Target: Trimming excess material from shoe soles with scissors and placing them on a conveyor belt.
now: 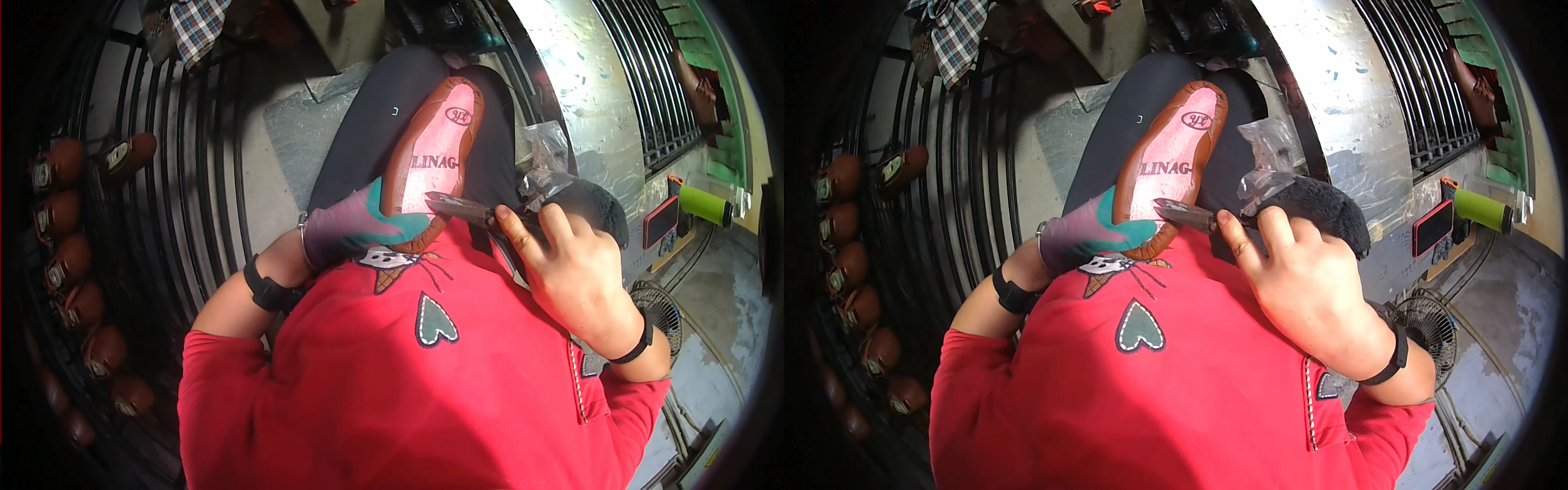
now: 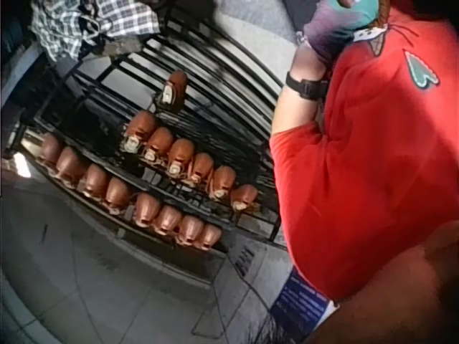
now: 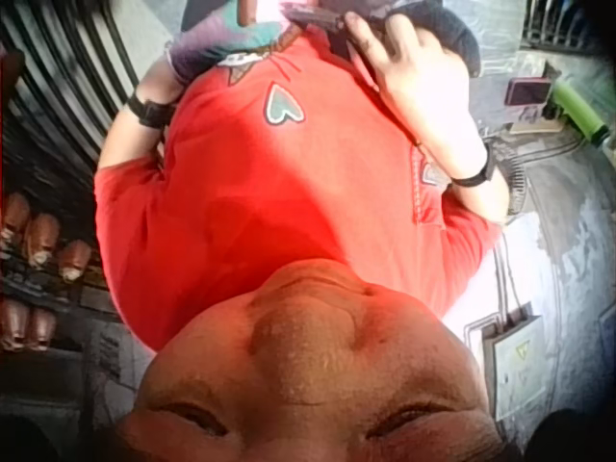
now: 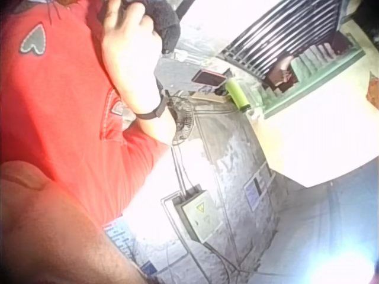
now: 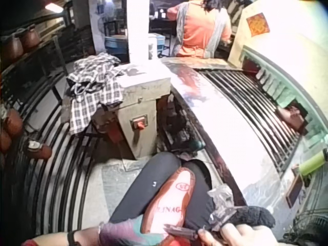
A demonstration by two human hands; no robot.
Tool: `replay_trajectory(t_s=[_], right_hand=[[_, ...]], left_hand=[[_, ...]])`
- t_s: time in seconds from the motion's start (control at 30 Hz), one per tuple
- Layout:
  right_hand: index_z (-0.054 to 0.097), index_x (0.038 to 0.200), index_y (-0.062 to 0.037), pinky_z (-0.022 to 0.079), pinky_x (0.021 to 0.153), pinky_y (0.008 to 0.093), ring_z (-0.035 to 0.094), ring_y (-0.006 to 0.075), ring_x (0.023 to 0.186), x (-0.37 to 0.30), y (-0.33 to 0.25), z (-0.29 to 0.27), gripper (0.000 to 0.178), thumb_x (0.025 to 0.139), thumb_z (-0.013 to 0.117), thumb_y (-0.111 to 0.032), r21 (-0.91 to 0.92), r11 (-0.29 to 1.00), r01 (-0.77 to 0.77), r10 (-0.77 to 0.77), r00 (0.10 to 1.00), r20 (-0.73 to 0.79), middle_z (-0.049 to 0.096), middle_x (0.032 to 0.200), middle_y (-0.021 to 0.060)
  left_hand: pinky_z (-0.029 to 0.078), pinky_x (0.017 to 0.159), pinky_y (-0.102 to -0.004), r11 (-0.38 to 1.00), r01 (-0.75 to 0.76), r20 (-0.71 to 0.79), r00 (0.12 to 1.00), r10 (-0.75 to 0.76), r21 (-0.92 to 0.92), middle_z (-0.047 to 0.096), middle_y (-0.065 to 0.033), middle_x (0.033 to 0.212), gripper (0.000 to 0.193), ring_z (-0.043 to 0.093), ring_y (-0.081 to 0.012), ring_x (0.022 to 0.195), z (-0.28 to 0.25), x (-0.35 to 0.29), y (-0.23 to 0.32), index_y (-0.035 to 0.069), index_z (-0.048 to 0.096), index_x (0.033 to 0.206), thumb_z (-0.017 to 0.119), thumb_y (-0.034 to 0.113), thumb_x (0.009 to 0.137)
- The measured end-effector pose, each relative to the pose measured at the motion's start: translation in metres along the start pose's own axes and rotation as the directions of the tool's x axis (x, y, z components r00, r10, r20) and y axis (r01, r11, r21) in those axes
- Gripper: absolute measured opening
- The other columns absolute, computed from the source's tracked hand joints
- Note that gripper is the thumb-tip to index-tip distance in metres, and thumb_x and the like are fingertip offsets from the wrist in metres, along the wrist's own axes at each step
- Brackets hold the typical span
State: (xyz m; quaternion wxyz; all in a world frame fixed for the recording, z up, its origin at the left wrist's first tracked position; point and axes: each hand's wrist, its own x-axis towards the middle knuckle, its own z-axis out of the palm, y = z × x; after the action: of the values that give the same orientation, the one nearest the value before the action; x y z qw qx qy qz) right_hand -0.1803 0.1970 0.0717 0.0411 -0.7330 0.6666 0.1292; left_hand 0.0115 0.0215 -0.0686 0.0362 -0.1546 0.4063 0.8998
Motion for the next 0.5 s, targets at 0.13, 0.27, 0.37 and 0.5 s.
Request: replay_trajectory(t_s=[0.13,0.27,0.37,0.5], right_hand=[[0.064,0.132,-0.0164,0.052,0.052,0.0353,0.058,0.0227,0.063,0.001,0.015,0.04,0.056,0.077,0.072,-0.017,0.237,0.971,0.028,0.001,0.993,-0.121,0.052,0.085,0.0073],[0.063,0.133,-0.0139,0.051,0.054,0.0379,0.059,0.0274,0.061,0.004,0.0,0.117,0.06,0.074,0.072,-0.008,0.616,0.788,0.014,0.21,0.934,-0.289,0.054,0.083,0.0107],[0.059,0.137,-0.0049,0.051,0.074,0.0289,0.063,0.0213,0.078,0.024,-0.018,0.132,0.06,0.078,0.067,0.002,0.895,0.447,-0.006,0.353,0.92,-0.171,0.06,0.09,0.0107],[0.043,0.151,-0.0087,0.049,0.08,0.0218,0.058,0.007,0.087,0.043,-0.021,0.156,0.059,0.096,0.065,-0.007,0.899,-0.414,0.141,0.598,0.787,0.152,0.062,0.107,0.0037]], left_hand=[[0.043,0.103,-0.0293,0.976,0.059,0.059,0.997,-0.048,-0.211,0.057,-0.0055,0.13,0.059,0.056,-0.0137,0.118,0.004,-0.001,0.001,0.001,0.044,0.144,0.066,0.018,0.092],[0.043,0.103,-0.0286,0.97,0.026,-0.026,0.999,-0.033,-0.241,0.059,-0.0067,0.129,0.059,0.057,-0.0143,0.118,0.013,0.001,0.016,-0.001,0.042,0.145,0.064,0.019,0.094],[0.043,0.103,-0.0297,0.977,0.109,0.007,0.994,-0.11,-0.185,0.058,-0.0068,0.132,0.058,0.055,-0.0137,0.121,-0.007,-0.005,0.003,0.0,0.042,0.145,0.062,0.019,0.095],[0.04,0.108,-0.0311,0.988,0.109,-0.009,0.994,-0.111,-0.106,0.054,-0.0089,0.139,0.062,0.053,-0.0155,0.127,0.003,-0.011,0.022,0.0,0.038,0.148,0.063,0.015,0.093]])
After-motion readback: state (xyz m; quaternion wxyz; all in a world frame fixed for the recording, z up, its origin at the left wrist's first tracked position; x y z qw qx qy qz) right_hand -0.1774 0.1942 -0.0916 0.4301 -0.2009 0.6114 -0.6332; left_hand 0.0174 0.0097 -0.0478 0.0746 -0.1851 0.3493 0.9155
